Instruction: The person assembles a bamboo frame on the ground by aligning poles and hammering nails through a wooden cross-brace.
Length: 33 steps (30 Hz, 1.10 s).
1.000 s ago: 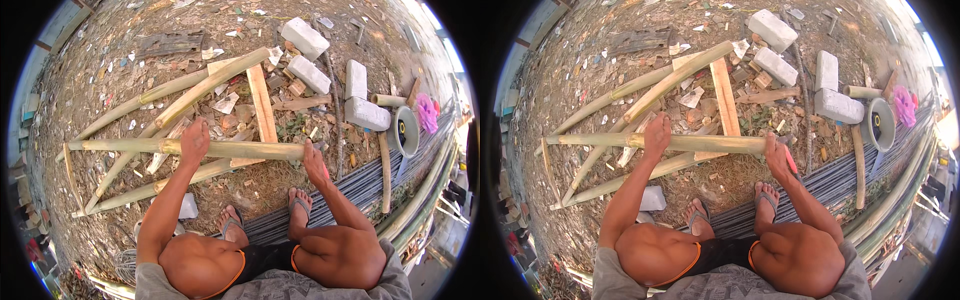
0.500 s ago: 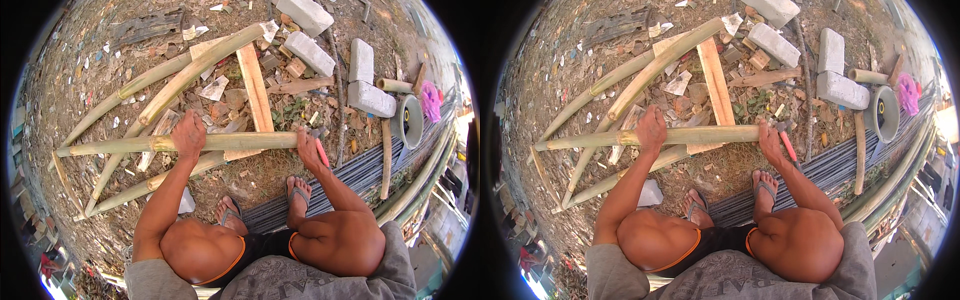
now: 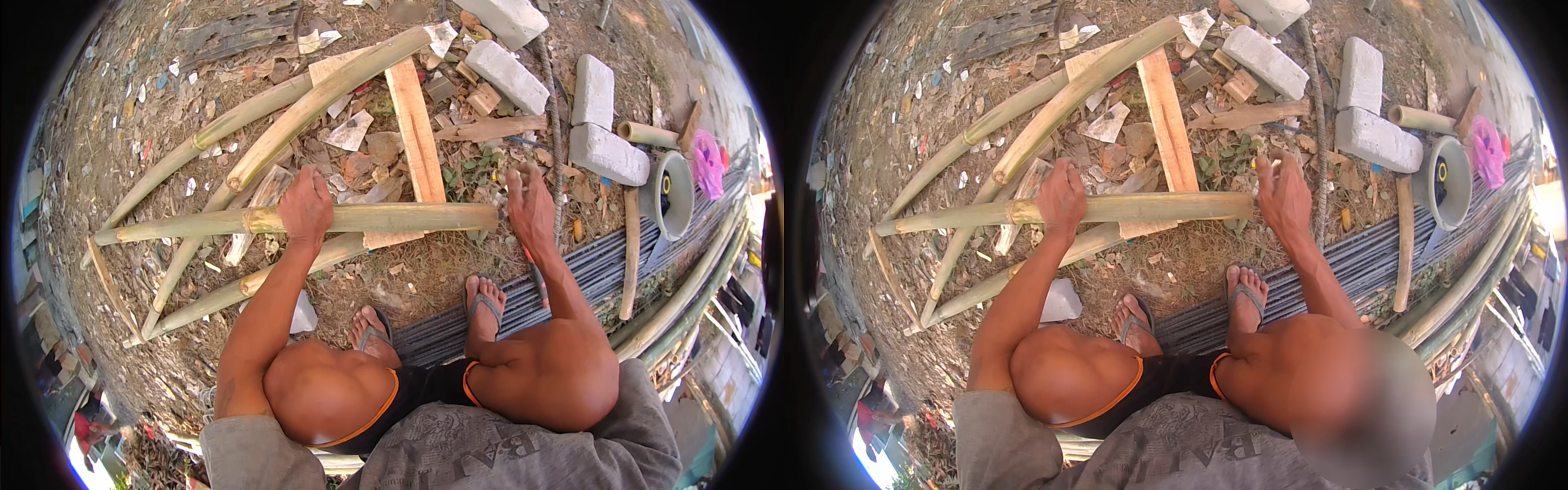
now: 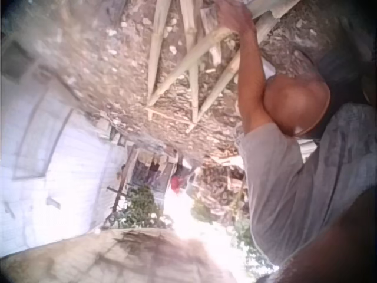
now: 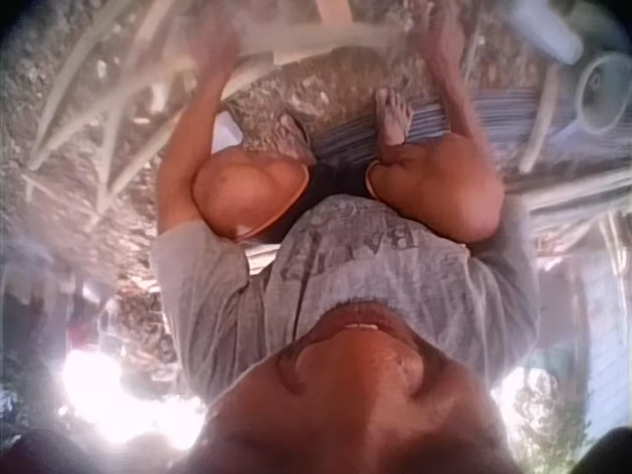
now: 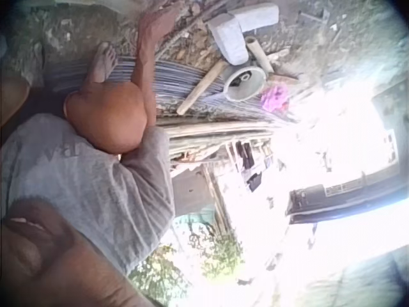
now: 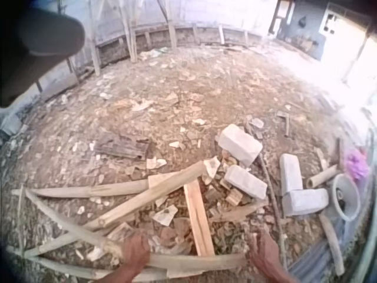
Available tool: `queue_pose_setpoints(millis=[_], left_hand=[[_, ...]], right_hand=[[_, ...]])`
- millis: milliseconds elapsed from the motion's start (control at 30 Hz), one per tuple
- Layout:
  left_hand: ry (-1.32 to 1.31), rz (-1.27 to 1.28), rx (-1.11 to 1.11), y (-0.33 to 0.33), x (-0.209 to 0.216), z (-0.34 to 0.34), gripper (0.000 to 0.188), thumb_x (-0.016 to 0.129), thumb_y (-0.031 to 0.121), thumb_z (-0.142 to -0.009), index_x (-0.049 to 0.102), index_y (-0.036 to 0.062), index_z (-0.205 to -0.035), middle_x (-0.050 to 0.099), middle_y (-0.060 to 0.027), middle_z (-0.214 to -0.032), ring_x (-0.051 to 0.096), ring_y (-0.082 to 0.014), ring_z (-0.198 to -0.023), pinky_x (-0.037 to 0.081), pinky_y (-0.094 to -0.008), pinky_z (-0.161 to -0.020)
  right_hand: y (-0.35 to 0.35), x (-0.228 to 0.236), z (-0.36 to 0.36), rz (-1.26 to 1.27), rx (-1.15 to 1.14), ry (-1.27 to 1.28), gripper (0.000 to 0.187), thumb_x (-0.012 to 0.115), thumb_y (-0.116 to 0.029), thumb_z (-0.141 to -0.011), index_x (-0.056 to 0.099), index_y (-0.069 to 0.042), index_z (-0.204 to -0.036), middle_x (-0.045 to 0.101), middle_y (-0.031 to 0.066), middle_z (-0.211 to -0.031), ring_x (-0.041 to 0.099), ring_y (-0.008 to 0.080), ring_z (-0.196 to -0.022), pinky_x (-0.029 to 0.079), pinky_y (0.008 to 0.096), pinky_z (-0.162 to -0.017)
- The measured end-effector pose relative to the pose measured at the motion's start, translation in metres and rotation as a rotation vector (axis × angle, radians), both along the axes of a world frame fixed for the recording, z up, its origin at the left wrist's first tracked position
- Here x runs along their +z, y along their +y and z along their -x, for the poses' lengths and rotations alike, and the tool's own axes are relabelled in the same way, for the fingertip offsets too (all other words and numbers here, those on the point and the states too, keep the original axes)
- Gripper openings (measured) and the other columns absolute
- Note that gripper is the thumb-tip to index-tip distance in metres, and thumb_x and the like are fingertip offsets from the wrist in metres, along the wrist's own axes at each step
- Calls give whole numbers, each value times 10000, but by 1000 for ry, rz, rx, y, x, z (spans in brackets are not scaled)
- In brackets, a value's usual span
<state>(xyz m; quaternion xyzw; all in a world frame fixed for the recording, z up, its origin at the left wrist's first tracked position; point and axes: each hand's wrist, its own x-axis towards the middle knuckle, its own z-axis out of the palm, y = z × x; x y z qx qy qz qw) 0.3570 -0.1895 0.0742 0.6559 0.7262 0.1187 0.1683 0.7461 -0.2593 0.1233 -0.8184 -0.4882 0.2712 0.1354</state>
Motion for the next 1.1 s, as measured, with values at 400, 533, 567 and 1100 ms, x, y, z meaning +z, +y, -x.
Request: queue_pose_setpoints(millis=[400,533,567,1100], left_hand=[[56,36,-28,3,-6,0,244,518,286,-1038,695,167,-1158,770,-202,-986,726,-464,-886,546,-592,-769],[85,115,-37,-4,-3,-4,244,520,277,-1041,705,161,-1151,762,-210,-939,721,-466,-852,538,-590,-759],[70,91,-41,-2,-6,-4,243,521,271,-1042,706,158,-1150,760,-212,-934,720,-467,-848,536,-589,-757],[100,142,-50,0,-9,-7,287,512,317,-1050,694,158,-1204,759,-232,-955,717,-480,-883,528,-613,-788]], right_hand=[[0,-40,59,-32,334,-35,308,530,-340,-1072,581,-37,-1085,731,248,-878,711,459,-744,556,561,-665],[1,-41,57,117,315,-30,299,517,-342,-1077,563,-48,-1110,723,252,-836,704,468,-700,547,578,-616],[6,-43,56,123,310,-28,299,517,-342,-1077,563,-48,-1110,723,252,-836,704,468,-700,547,578,-616],[6,-42,48,146,302,52,389,483,-367,-1081,665,-30,-1017,725,249,-774,712,454,-699,571,572,-698]])
